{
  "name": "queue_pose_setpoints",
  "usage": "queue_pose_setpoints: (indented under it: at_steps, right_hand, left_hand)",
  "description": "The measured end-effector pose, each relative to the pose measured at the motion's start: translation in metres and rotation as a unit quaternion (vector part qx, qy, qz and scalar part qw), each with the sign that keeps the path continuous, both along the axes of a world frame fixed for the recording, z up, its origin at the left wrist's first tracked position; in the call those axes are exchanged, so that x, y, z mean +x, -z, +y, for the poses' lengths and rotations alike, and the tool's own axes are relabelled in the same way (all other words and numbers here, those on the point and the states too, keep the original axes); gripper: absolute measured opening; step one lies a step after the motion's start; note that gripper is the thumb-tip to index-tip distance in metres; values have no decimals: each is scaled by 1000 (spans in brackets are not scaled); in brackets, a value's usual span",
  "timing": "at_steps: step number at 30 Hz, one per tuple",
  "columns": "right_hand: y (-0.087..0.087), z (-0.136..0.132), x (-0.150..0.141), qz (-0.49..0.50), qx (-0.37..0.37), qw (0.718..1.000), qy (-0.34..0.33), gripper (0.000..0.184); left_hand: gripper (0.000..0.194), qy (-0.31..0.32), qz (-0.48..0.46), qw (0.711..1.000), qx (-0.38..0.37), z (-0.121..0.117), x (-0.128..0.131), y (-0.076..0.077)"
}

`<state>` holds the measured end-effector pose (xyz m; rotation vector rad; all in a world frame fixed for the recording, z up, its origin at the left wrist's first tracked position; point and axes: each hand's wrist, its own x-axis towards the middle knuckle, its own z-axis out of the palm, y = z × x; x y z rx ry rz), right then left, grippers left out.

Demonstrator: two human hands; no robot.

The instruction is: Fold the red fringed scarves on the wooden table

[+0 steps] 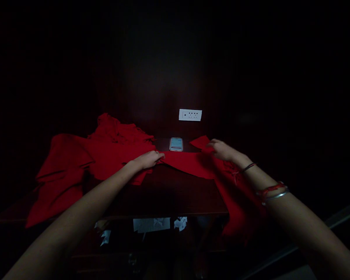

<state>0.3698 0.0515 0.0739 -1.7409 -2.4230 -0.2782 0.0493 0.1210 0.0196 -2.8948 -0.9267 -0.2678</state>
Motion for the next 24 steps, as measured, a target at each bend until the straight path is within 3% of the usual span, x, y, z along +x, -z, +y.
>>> queue_pose_setpoints:
  at_steps: [2,4,6,8,14,17,19,24]
  right_hand:
    - [28,-5,-44,-5,-64,996,-56,46]
    - [53,-12,-76,-1,-61,997,-56,56]
    - [70,-17,-93,4,-10,1000,-29,42]
    - [76,-17,-95,17,33,999,-12,25]
    - [49,6,-65,175,41,982,-55,17]
    - [34,14,-53,223,19,972,-79,15]
    - [27,17,-48,213,-11,973,-89,15]
    - [18,17,-39,99,-54,987,-117,8]
  left_hand:
    - [24,1,-14,1000,-3,0,1,-5]
    - [23,-3,-19,1000,-9,-2,2,-10]
    - [22,-4,-24,1000,-13,-5,1,-15]
    - [21,0,-34,999,-14,-8,0,-17]
    - [15,19,-110,994,13,-19,4,-9]
    - [34,6,-106,994,11,-28,12,3]
    - [40,-10,-83,996,16,-33,18,11]
    - [24,-39,-51,997,33,-31,21,15]
